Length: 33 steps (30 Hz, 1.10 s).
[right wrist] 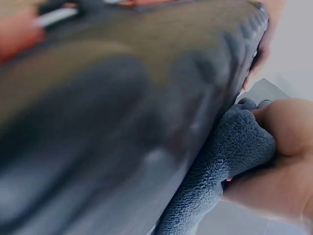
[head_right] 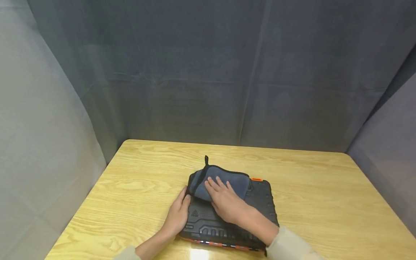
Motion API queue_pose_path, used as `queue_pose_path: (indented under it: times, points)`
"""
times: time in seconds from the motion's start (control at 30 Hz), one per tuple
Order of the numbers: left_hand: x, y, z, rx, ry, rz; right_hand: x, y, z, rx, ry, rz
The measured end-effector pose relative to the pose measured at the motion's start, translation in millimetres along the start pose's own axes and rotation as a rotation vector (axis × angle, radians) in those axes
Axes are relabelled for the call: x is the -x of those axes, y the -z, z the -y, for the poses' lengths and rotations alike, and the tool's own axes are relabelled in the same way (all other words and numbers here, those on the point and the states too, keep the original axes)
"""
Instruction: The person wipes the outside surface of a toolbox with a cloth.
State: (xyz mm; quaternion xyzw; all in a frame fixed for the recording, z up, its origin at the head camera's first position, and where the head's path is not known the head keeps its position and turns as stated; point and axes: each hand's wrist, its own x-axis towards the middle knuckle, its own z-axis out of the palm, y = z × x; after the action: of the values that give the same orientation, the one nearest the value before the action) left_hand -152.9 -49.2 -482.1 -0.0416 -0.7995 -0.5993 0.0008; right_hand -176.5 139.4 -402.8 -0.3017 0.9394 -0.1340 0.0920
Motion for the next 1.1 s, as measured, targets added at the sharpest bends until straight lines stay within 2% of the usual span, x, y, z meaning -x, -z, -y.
queue_pose_path:
  times: [0.17, 0.43, 0.73, 1.1]
  points:
    - [0.1, -0.8, -0.7, 0.007, 0.011, -0.01, 11.3, -0.6, -10.3, -0.013, 0.002, -0.05]
    - [-1.8, -0.6, 1.1, 0.02, 0.022, 0.0, 34.2, -2.3, -31.7, 0.059, 0.007, -0.148]
    - [-4.9, 1.3, 3.1, 0.031, 0.048, 0.01, 49.6, -5.6, -47.6, 0.053, -0.031, -0.221]
    - [-2.8, 1.5, 1.8, 0.032, 0.068, 0.011, 64.2, -6.1, -57.1, 0.065, -0.057, -0.248]
